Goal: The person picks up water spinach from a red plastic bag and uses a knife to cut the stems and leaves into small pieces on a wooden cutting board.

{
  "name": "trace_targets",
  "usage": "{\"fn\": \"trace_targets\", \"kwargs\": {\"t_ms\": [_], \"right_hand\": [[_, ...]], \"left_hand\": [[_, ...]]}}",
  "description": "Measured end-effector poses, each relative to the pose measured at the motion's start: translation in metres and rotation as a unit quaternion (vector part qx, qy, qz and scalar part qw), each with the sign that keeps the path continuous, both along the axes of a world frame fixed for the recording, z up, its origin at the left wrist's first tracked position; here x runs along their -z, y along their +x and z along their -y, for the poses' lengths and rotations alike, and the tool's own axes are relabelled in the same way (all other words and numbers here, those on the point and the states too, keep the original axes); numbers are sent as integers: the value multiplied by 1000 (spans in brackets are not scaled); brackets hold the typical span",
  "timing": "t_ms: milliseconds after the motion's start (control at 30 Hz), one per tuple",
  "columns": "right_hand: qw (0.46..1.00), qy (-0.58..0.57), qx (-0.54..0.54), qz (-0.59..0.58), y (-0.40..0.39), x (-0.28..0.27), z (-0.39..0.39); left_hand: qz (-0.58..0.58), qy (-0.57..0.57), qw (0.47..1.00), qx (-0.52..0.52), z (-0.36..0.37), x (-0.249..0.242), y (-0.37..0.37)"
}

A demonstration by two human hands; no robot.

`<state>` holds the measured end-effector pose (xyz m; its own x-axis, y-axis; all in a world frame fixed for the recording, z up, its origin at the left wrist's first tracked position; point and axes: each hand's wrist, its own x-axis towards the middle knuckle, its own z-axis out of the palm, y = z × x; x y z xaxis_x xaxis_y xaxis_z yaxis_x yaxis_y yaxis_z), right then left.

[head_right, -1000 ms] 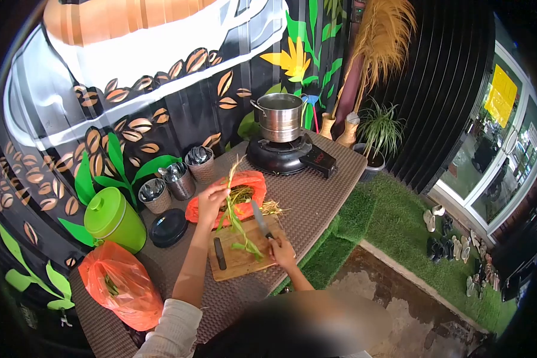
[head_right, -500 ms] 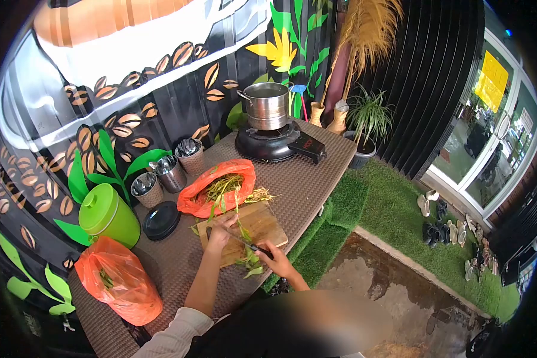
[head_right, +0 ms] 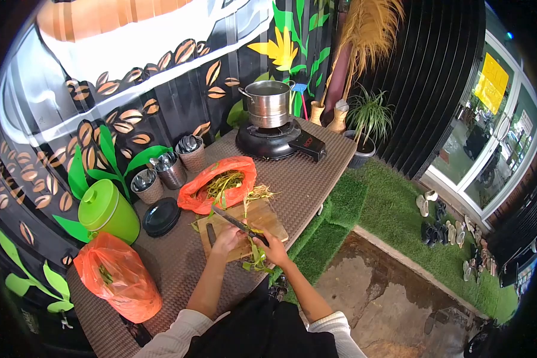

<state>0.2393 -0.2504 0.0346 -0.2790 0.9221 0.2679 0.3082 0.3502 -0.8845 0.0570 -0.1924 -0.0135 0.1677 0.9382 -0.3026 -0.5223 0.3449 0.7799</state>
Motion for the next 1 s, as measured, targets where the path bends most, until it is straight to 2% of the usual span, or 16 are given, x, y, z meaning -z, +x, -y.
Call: {"fn": "trace_targets", "kwargs": {"t_ms": [133,267,333,367,433,567,633,667,733,767,833,933,967,1000], "right_hand": [[998,-46,-29,25,-2,9,-10],[998,14,-17,63,-6,15,-18],[993,87,-9,82,-7,8,-19],[993,86,-10,82,-9,6,-21],[984,48,23,169,-11,6,-27],[981,99,77,146,-16,11,-44],[963,220,150,43,-15,12,-70],[963,220,150,43,-15,13,-81],[988,10,155,-16,-14,14,-107],[988,11,155,-15,-14,14,-126],[973,-186,102,-90,-13,12,-160],[966,-228,76,-98,-15,-9,-177],[977,-186,96,-51,-14,20,-200],[977,-186,93,-51,-15,16,-201]], "left_hand": [[44,-3,999,-11,-6,4,-1],[12,-31,999,1,-7,-12,-2],[9,-26,1000,3,-11,-6,-3],[6,-27,1000,-5,-14,-3,-4],[4,-27,1000,-13,-23,1,-4],[-3,-25,999,-26,-34,-6,-5],[-43,-35,997,-57,-34,-20,-6],[-43,-35,997,-58,-33,-28,-7],[-117,-29,990,-70,-35,-42,-10],[-116,-27,990,-70,-37,-44,-12],[-155,21,982,-104,-40,-43,-17],[-208,59,969,-120,-39,-60,-25],[-209,58,969,-122,-40,-65,-29],[-216,66,969,-97,-41,-67,-34]]}}
